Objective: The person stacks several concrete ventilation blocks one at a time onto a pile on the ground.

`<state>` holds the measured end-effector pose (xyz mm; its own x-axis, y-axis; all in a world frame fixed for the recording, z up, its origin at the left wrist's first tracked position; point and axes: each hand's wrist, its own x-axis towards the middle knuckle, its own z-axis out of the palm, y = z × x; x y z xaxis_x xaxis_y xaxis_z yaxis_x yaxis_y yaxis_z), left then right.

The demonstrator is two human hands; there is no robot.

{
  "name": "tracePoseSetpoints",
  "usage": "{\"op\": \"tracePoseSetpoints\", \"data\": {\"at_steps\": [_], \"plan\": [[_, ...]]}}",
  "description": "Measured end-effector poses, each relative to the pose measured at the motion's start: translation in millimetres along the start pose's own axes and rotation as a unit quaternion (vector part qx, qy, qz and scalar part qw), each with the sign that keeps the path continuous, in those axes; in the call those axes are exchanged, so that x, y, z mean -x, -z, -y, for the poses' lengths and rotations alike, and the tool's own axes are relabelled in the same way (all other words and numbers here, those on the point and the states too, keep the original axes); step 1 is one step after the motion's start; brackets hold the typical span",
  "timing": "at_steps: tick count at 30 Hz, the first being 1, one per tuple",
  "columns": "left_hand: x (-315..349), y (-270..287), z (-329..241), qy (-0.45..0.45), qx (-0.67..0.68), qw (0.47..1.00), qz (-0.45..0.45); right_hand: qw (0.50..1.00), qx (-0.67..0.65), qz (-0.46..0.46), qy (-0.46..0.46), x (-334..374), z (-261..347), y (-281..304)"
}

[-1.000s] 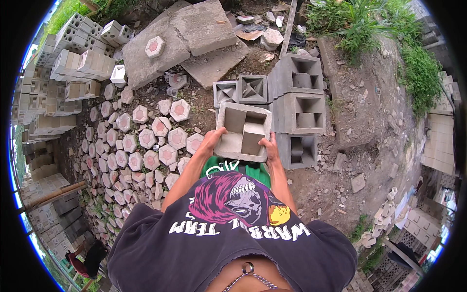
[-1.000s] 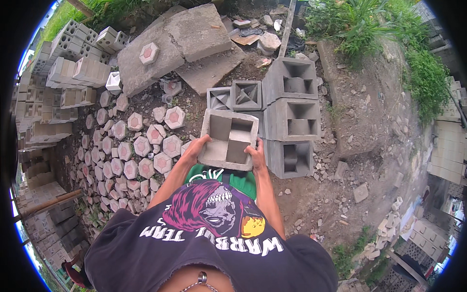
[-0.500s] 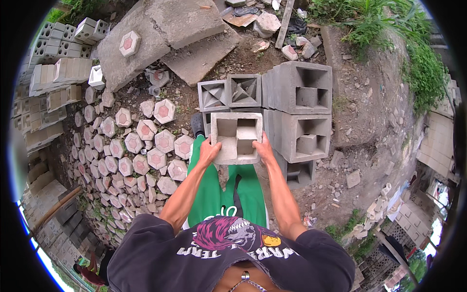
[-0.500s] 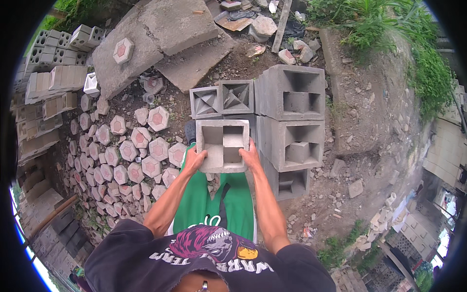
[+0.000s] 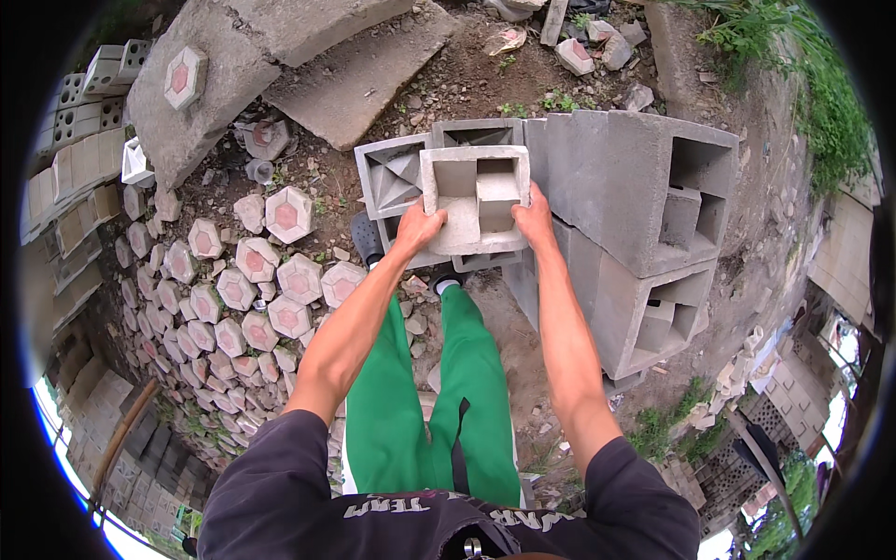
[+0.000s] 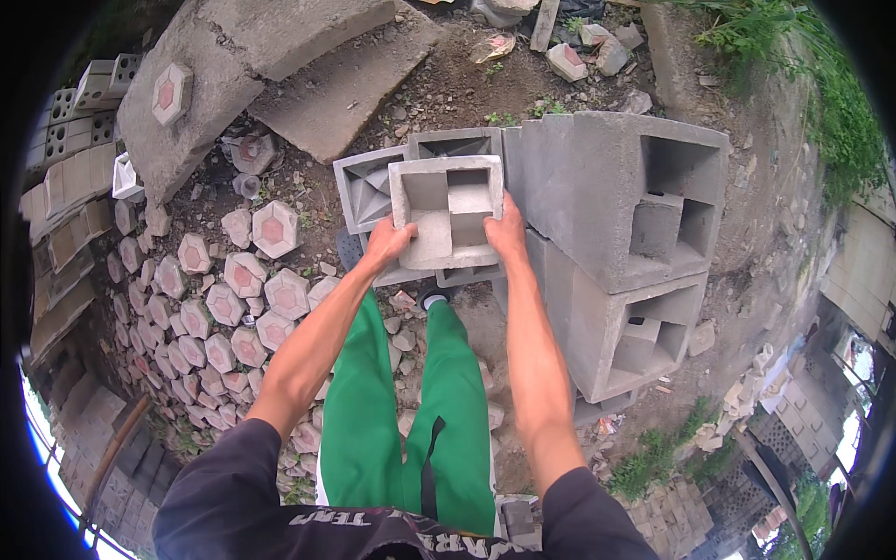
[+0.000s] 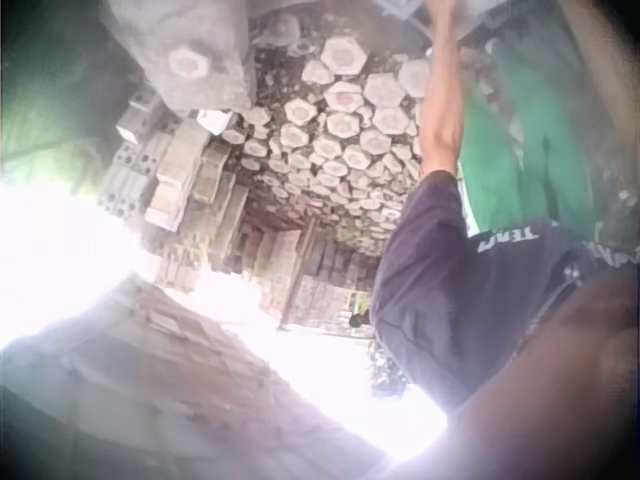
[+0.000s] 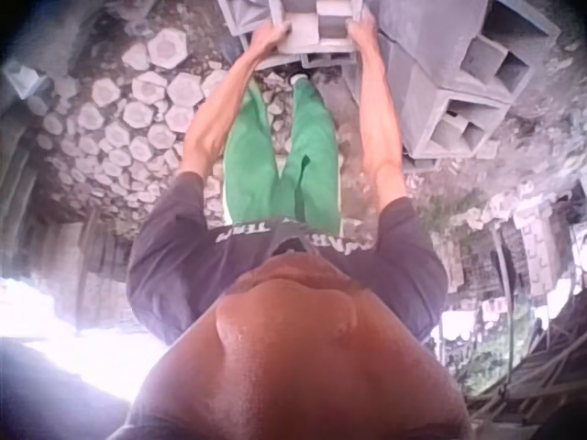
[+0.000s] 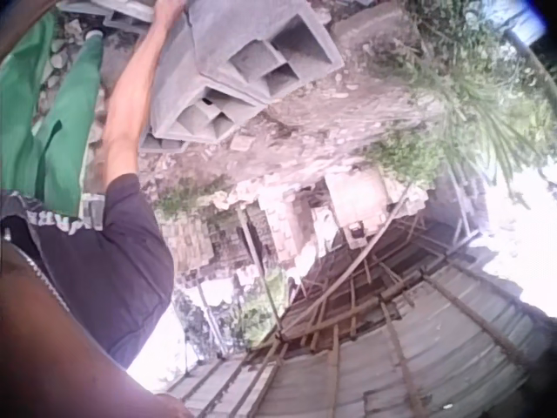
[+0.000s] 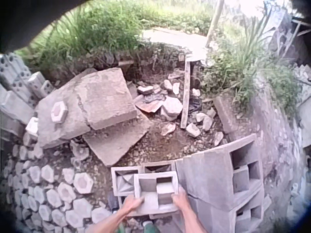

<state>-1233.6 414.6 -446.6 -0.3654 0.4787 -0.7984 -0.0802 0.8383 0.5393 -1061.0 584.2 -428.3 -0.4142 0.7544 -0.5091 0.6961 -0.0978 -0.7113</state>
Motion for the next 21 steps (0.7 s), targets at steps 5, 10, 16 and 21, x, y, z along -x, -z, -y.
{"op": "tracePoseSetpoints", "data": {"at_steps": [5,10,16,21], "plan": [[-45.5,-1.8,-19.5,-0.017,-0.026,0.999,-0.018,0.998,0.054,-0.026,-0.003,-43.1,7.1,0.3],[-57.2,-9.5,-16.1,0.002,0.019,1.0,-0.014,0.993,0.106,-0.034,-0.029,-53.3,27.2,-0.6],[-67.4,-35.6,-7.4,-0.06,0.035,0.989,-0.128,0.98,0.158,-0.113,0.052,-53.8,23.5,1.1],[-48.4,-31.2,-14.0,-0.059,0.258,0.963,-0.043,0.983,0.057,-0.166,0.056,8.0,35.6,-4.8]]}}
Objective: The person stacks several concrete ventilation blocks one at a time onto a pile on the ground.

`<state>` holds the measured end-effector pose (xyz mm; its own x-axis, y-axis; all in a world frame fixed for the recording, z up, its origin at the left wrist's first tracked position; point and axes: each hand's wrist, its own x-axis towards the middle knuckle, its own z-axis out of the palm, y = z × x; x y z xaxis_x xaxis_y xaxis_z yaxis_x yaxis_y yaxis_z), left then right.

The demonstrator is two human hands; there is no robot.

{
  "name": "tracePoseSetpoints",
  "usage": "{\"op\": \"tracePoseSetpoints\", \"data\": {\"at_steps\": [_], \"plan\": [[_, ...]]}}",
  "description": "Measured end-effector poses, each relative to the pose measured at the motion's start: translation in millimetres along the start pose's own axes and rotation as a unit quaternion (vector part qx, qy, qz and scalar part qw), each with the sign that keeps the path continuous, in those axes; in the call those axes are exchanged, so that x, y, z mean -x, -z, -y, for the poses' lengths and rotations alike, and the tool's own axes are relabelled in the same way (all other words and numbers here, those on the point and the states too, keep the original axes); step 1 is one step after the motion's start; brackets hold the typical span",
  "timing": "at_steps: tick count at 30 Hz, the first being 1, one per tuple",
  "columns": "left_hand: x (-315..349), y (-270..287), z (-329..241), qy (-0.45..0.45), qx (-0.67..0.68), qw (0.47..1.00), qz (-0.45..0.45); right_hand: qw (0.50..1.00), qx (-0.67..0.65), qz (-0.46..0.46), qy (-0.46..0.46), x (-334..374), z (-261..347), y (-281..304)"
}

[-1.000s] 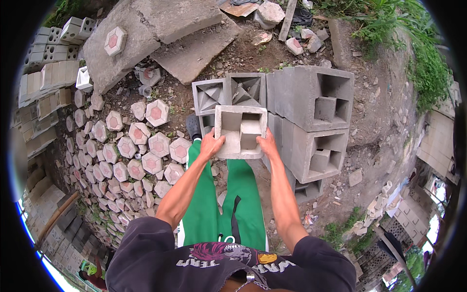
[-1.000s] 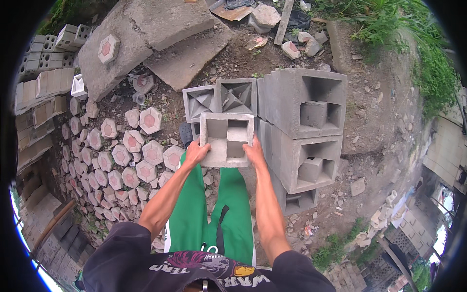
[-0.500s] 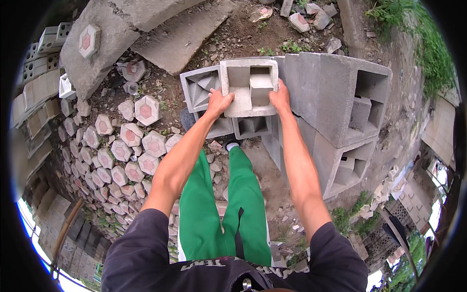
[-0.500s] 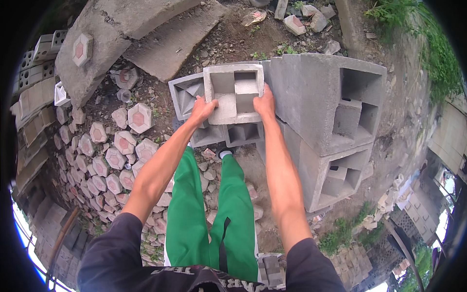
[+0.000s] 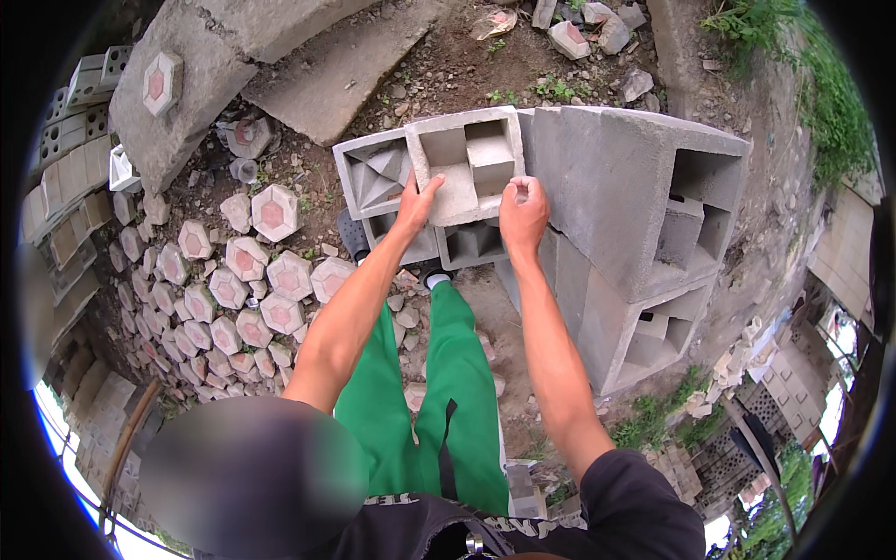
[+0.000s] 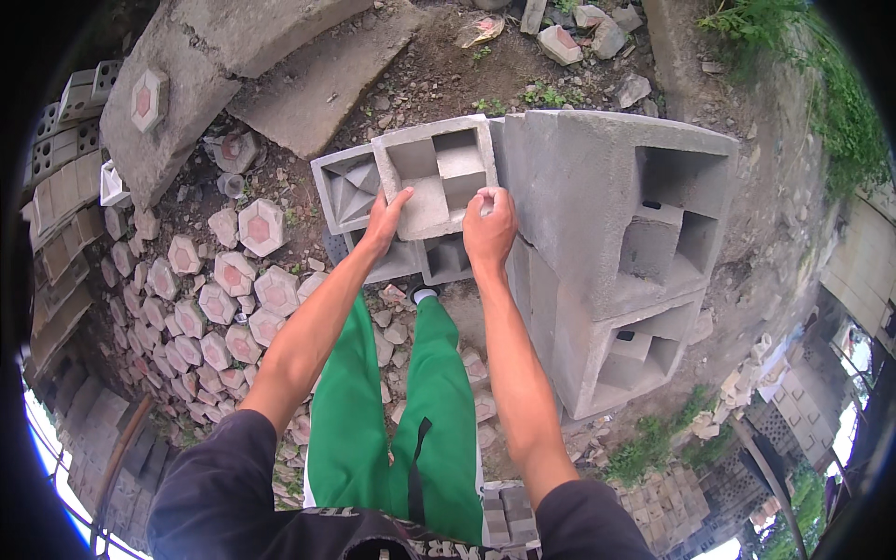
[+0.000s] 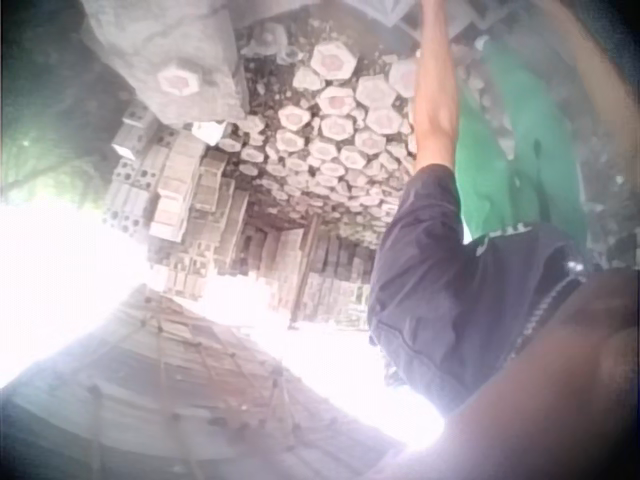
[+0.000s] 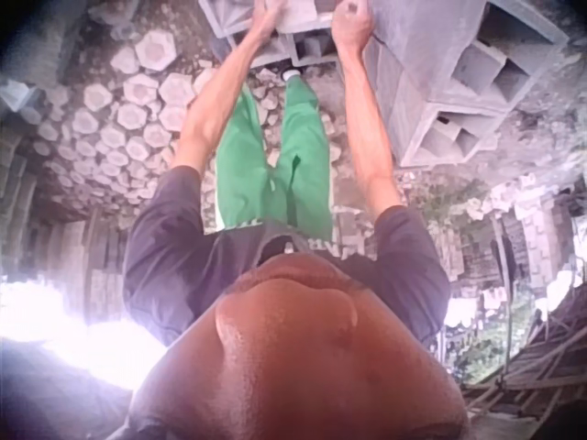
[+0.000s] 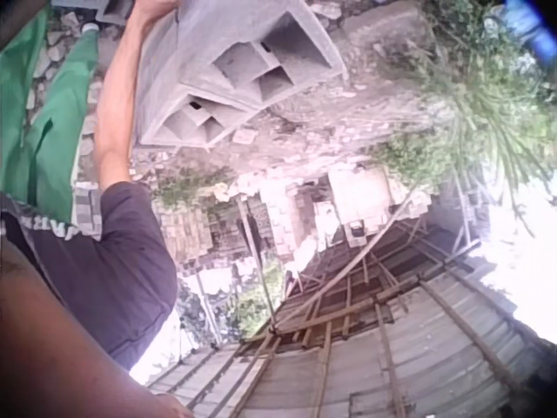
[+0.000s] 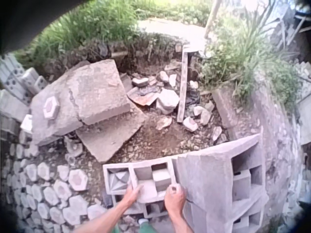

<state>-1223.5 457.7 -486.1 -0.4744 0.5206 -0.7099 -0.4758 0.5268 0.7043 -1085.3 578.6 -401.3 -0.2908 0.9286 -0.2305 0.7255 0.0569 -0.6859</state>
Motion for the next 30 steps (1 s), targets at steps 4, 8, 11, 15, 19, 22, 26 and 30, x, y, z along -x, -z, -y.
{"op": "tracePoseSetpoints", "data": {"at_steps": [4,8,11,15,19,22,26,30], "plan": [[4.6,-10.9,-10.0,-0.016,0.096,0.995,0.031,0.803,-0.3,0.154,-0.491,28.4,-40.3,-8.9],[-12.6,0.6,10.7,0.007,0.064,0.997,0.051,0.744,-0.477,0.095,-0.458,30.7,-54.8,-36.0],[-20.3,-3.3,25.4,0.002,0.117,0.991,0.063,0.721,-0.572,0.1,-0.379,24.9,-69.3,-53.6],[-23.2,-9.7,31.3,0.021,0.153,0.987,0.053,0.652,-0.646,0.08,-0.389,17.8,-74.2,-71.5],[-20.1,-12.7,31.6,0.06,0.226,0.969,0.085,0.62,-0.681,0.056,-0.386,20.2,-75.5,-78.4],[-17.7,-12.2,30.3,0.039,0.264,0.962,0.062,0.618,-0.682,0.063,-0.386,21.6,-62.9,-73.8],[-12.0,-30.3,10.3,0.07,0.263,0.958,0.087,0.614,-0.697,0.061,-0.366,11.3,-70.1,-67.9],[-18.9,-24.9,14.8,0.074,0.229,0.967,0.083,0.606,-0.698,0.078,-0.374,9.4,-61.2,-69.8]]}}
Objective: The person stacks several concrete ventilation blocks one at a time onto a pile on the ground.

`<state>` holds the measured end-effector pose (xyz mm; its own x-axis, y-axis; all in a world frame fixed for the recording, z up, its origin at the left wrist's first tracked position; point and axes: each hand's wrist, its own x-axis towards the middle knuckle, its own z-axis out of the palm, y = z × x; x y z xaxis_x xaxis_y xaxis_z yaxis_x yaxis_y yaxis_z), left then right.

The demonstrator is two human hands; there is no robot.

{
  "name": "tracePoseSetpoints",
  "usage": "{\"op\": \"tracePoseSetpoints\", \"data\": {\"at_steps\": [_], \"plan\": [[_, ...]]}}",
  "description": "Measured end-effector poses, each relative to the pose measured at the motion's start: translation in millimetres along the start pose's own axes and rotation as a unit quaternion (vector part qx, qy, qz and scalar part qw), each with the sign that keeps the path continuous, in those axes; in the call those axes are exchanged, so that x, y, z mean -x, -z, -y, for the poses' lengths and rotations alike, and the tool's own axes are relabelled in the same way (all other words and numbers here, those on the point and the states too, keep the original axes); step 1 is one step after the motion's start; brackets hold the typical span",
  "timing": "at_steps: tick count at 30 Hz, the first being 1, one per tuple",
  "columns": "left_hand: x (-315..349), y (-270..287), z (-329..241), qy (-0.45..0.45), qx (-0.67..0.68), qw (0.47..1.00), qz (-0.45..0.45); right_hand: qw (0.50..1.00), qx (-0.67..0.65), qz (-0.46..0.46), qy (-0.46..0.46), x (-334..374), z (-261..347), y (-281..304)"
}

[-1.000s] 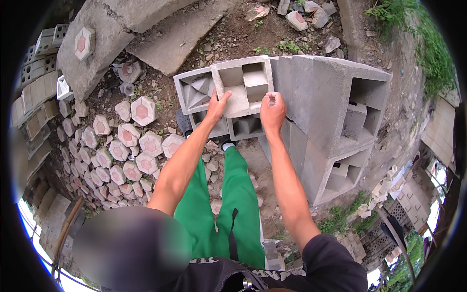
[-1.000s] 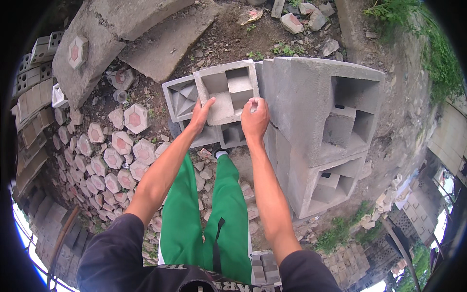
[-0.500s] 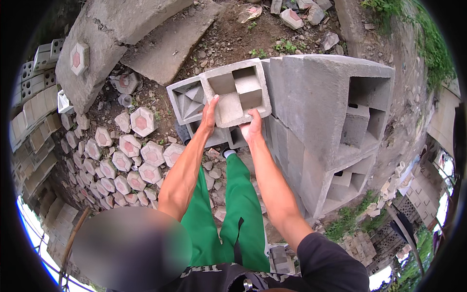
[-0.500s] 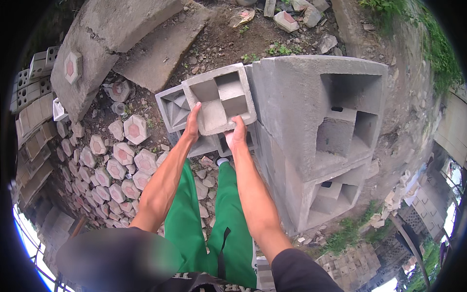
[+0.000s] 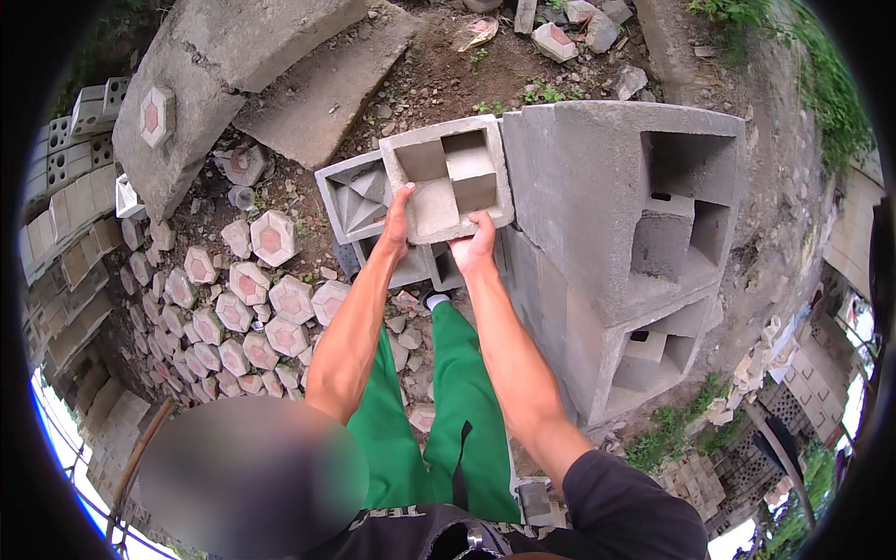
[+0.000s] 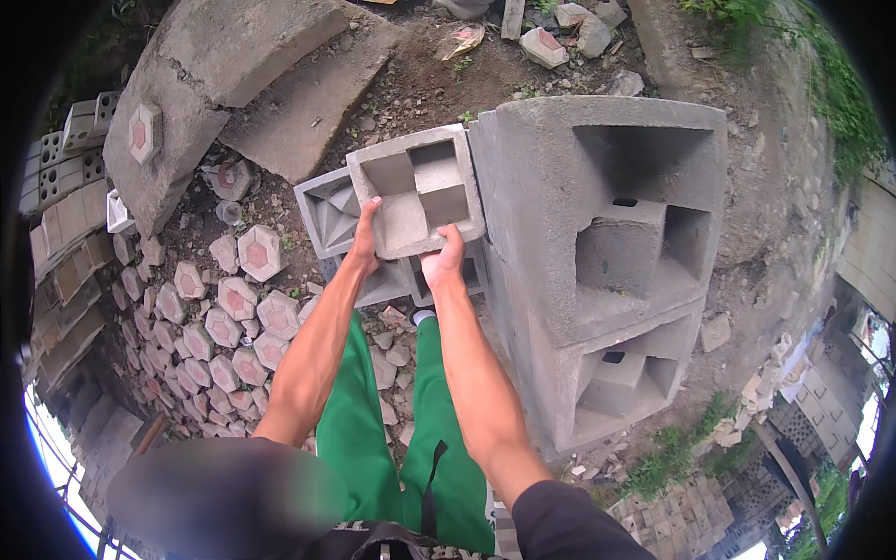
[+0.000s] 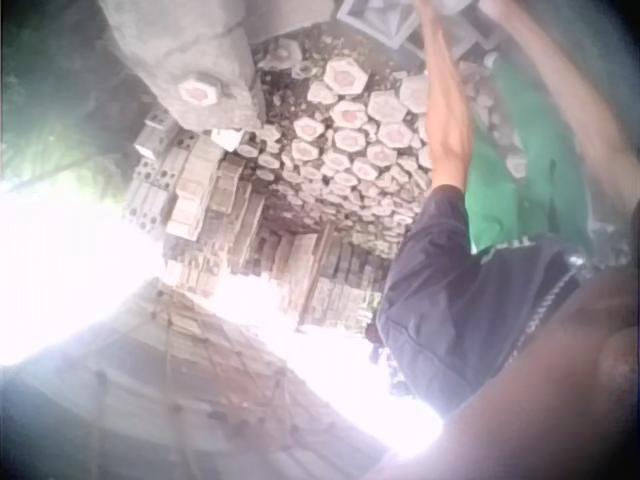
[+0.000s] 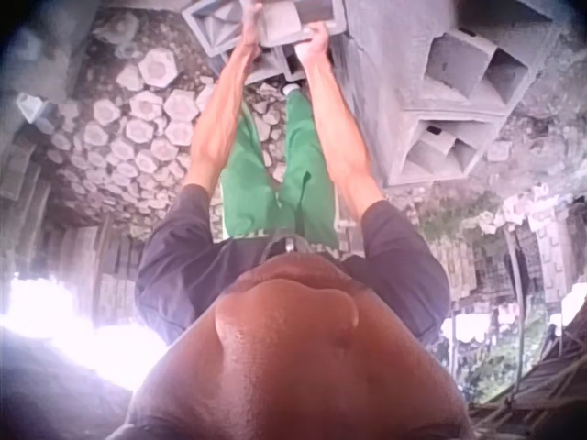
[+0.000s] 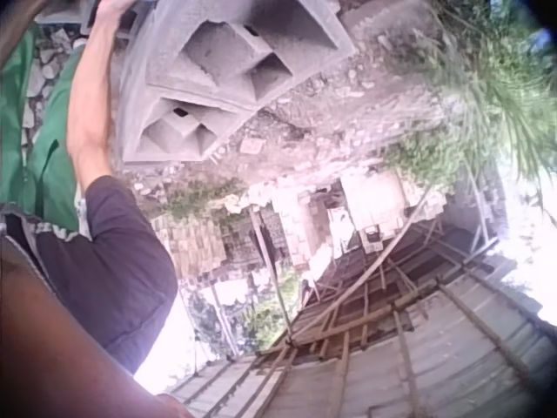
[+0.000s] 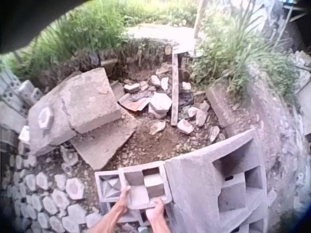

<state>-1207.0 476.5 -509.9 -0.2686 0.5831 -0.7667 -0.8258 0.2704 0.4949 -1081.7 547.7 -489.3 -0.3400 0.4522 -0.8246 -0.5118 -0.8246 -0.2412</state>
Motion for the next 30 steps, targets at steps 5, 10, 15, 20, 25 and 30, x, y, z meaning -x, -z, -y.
{"op": "tracePoseSetpoints", "data": {"at_steps": [5,10,15,20,25,30], "plan": [[15.7,-19.9,-18.6,0.025,-0.087,0.996,0.003,0.994,0.065,-0.081,-0.024,18.6,9.4,3.1],[91.8,-39.2,11.4,-0.042,-0.21,0.967,-0.139,0.971,0.233,-0.005,-0.049,117.5,7.0,12.2],[195.6,-43.0,64.3,0.088,-0.22,0.966,-0.099,0.923,0.384,-0.011,-0.033,218.6,2.0,55.1],[283.2,-58.0,78.7,0.004,-0.317,0.948,-0.022,0.934,0.357,-0.025,0.015,307.7,-2.8,80.7],[351.9,-85.0,40.5,0.01,-0.406,0.911,0.071,0.936,0.34,-0.045,0.08,364.5,-11.0,83.0],[400.7,-99.4,15.1,-0.022,-0.478,0.871,0.11,0.948,0.248,-0.076,0.183,429.8,-14.4,90.7]]}}
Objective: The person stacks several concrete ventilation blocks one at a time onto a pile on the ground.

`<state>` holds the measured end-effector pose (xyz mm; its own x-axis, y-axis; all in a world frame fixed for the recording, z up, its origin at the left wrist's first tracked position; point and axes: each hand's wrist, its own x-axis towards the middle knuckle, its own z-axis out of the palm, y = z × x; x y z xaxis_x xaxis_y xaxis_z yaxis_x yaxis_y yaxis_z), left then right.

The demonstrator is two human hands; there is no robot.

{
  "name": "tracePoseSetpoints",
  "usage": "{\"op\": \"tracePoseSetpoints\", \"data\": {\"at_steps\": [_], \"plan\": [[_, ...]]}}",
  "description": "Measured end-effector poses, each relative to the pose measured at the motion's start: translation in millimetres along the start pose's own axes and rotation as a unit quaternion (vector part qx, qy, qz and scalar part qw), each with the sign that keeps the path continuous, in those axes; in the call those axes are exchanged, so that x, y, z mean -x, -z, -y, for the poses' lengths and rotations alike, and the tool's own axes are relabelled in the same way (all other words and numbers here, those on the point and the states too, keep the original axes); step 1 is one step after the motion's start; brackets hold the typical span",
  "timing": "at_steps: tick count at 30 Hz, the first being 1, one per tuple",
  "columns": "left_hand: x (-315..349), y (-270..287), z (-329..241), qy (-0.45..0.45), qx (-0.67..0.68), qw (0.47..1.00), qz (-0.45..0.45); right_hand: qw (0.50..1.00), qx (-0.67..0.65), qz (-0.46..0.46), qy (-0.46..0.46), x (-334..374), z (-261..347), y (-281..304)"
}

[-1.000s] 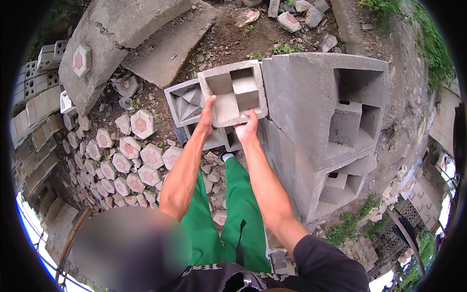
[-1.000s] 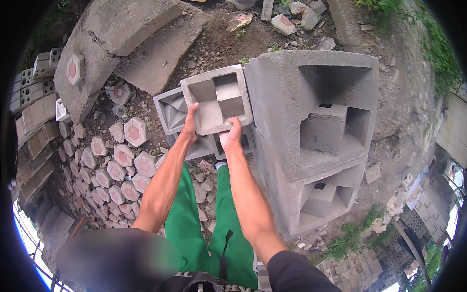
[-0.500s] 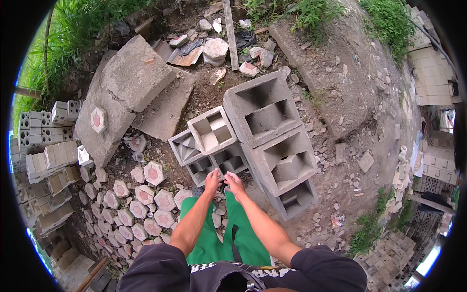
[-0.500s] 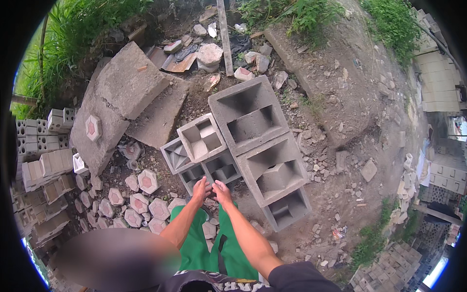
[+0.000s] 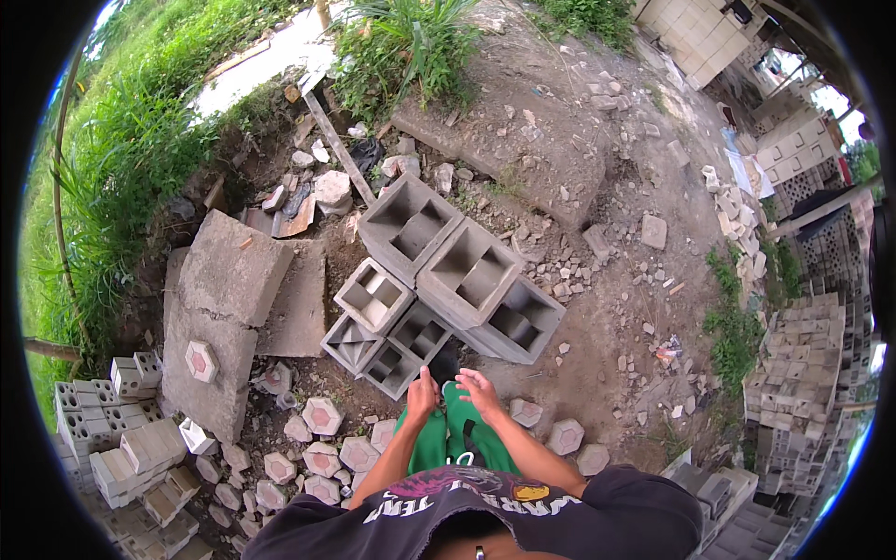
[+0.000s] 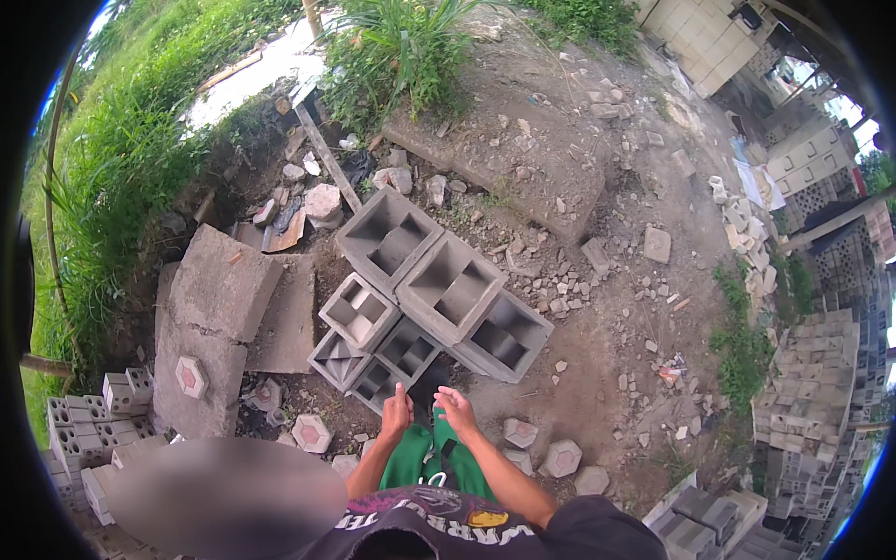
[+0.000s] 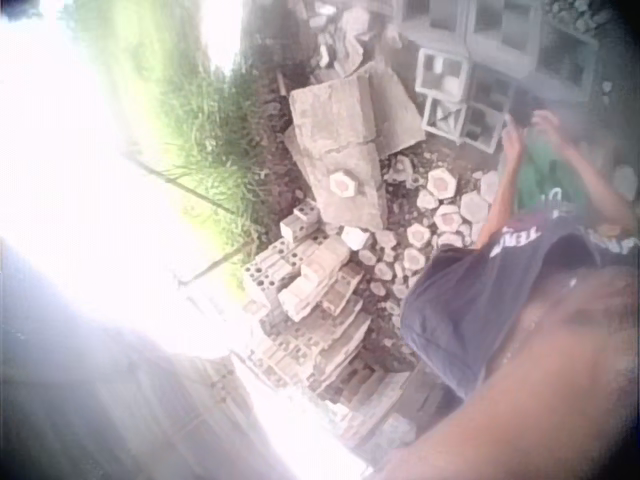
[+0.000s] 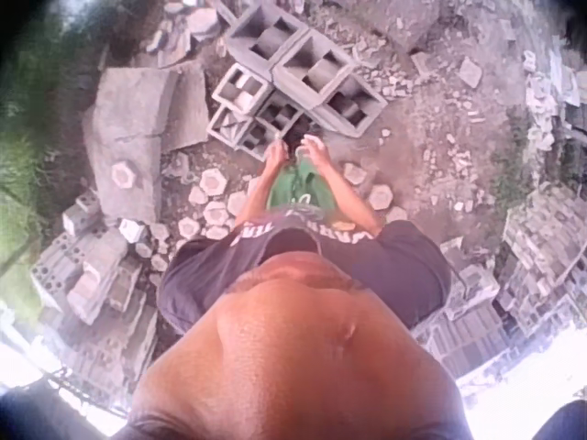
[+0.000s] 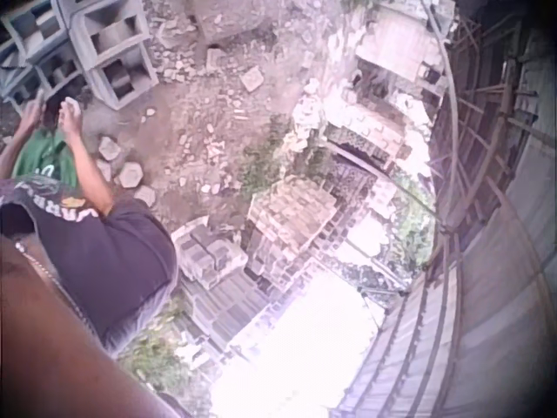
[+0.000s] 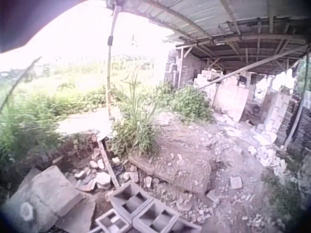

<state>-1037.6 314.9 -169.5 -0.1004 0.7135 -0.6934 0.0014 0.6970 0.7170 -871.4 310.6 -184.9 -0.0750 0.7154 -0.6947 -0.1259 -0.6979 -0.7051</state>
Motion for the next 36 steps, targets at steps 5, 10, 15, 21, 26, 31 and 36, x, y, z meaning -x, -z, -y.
{"op": "tracePoseSetpoints", "data": {"at_steps": [5,10,15,21,26,31,36], "plan": [[31.2,-13.4,-18.8,-0.101,-0.098,0.982,0.129,0.991,-0.088,-0.079,0.06,65.1,12.9,32.2],[48.9,-68.1,-58.2,-0.129,-0.199,0.946,0.222,0.961,-0.181,-0.174,0.115,113.8,28.6,77.2],[55.5,-160.0,-82.8,-0.184,-0.187,0.913,0.313,0.917,-0.252,-0.262,0.162,144.1,21.4,142.4],[52.2,-285.9,-77.6,-0.153,-0.225,0.877,0.396,0.865,-0.298,-0.351,0.199,165.5,4.5,247.7],[66.8,-381.0,-67.5,-0.153,-0.231,0.853,0.442,0.837,-0.291,-0.415,0.205,187.0,-12.9,329.2],[72.5,-467.3,-52.6,-0.119,-0.303,0.8,0.503,0.768,-0.372,-0.483,0.195,221.1,-30.8,377.5],[97.7,-547.7,-52.6,-0.149,-0.342,0.733,0.569,0.682,-0.447,-0.54,0.21,244.8,-42.3,409.6]]}}
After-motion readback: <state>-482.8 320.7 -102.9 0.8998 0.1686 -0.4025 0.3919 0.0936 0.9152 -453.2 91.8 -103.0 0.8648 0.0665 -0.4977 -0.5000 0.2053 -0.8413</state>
